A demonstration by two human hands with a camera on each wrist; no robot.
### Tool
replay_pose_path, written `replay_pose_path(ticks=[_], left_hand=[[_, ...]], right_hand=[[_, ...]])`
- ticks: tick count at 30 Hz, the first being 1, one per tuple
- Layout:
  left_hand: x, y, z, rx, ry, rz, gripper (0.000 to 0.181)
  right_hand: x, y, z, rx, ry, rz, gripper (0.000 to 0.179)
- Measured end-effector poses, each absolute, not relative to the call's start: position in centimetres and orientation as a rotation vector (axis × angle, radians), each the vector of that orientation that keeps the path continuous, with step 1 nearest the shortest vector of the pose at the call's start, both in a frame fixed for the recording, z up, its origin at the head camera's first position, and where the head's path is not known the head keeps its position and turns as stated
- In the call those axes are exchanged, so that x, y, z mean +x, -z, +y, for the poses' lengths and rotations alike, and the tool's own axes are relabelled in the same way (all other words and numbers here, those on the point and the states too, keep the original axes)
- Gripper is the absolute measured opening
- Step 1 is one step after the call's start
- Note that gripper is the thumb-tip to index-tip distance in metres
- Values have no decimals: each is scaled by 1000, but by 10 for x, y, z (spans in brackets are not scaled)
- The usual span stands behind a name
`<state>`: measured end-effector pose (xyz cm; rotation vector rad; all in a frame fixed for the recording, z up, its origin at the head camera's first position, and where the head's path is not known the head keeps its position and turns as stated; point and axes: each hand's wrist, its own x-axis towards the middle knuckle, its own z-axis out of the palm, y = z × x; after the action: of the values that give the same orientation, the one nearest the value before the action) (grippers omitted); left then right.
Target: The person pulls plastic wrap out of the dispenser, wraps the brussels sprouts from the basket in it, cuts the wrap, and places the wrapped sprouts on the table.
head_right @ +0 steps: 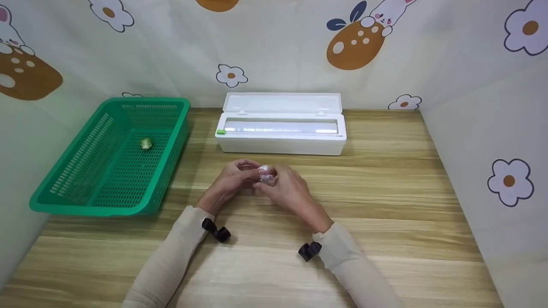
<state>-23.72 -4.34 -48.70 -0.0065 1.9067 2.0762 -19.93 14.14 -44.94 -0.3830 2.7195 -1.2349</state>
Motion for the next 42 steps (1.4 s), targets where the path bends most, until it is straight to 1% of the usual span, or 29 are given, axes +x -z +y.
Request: replay_pose_path(ticks=[1,3,7,9,12,16,18,21,27,33,35,37,39,40,42], left_hand=[[-237,487,-43,4,-2072,1923,25],[-236,486,-42,37,-2050,1956,25],[-235,485,-41,79,-2020,1969,24],[-235,485,-41,88,-2013,1959,24],[-236,485,-42,107,-2002,1932,25],[-236,485,-46,100,-2022,1889,23],[-236,484,-47,90,-2052,1872,19],[-237,484,-47,76,-2089,1859,16],[-237,483,-45,87,-2077,1927,24],[-236,484,-52,168,-1971,1970,26],[-237,484,-56,186,-1964,1929,27],[-237,484,-59,193,-1968,1887,29],[-237,482,-60,189,-1979,1862,30],[-237,482,-60,187,-1985,1857,30],[-238,481,-59,186,-2003,1845,30]], right_hand=[[-199,450,141,-389,1214,2730,36],[-199,450,142,-426,1164,2777,35],[-202,449,145,-543,1110,2910,17],[-204,448,148,-583,1115,2952,13],[-206,447,152,-588,1130,3000,17],[-208,449,154,-493,1098,3108,25],[-207,449,153,-453,1123,3119,23],[-206,448,150,-439,1215,3047,15],[-205,447,145,-378,1395,2879,19],[-207,453,144,-425,1435,2820,13],[-207,454,145,-399,1444,2780,13],[-208,453,146,-347,1461,2721,16],[-210,451,147,-278,1483,2642,22],[-210,450,148,-231,1504,2582,28],[-212,450,150,-167,1549,2458,44]])
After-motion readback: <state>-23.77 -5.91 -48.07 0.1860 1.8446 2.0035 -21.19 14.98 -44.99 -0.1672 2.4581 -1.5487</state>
